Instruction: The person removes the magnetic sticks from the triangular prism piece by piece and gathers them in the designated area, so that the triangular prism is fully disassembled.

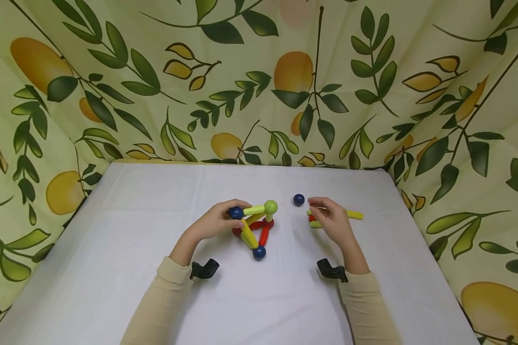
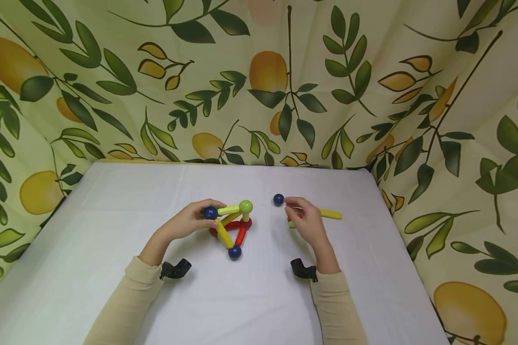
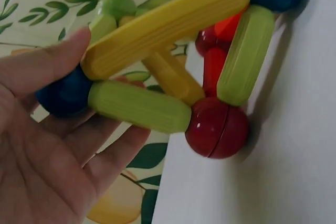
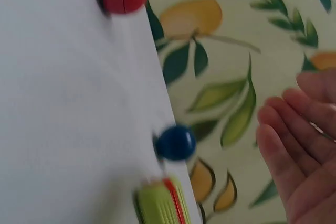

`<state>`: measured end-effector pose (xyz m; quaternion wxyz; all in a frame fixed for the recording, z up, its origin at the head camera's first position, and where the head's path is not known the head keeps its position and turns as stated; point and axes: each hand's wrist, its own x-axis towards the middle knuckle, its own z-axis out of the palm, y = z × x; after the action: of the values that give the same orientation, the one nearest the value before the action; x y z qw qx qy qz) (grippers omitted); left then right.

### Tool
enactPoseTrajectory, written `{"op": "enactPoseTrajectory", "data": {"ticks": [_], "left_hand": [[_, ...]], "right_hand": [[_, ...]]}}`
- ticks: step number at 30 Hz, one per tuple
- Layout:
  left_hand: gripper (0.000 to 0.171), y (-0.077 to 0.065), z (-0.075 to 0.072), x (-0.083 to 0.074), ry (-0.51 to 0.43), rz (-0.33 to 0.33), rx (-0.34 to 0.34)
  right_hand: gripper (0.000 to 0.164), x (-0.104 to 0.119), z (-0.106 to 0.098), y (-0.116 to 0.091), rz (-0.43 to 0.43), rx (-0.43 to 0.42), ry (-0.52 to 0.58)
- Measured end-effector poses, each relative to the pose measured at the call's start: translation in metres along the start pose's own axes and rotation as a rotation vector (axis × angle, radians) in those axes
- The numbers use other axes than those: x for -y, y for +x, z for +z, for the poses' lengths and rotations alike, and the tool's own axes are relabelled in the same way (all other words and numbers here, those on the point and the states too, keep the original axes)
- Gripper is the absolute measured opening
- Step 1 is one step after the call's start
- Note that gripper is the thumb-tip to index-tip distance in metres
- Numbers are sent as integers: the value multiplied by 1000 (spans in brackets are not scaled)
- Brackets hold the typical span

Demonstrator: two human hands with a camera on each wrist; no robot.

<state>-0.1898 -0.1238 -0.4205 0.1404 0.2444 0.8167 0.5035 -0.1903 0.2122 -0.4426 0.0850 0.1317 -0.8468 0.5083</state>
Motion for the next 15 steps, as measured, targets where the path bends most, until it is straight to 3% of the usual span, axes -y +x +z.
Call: {"op": "enactPoseTrajectory", "data": {"ticks": [4,8,12,15], "left_hand": [[40,7,-8,5,-55,7,110],[39,11,-11,9,-118,4,165],[40,14,-5,14,-160,56,120],[42,15,4,19,-184,90,35]], "right_hand": [[35,15,26,3,-18,229,44],[46,29,44,6,-64,347,47],[46,40,53,10,-97,364,31],[44,46,56,11,-91,363,6]]}}
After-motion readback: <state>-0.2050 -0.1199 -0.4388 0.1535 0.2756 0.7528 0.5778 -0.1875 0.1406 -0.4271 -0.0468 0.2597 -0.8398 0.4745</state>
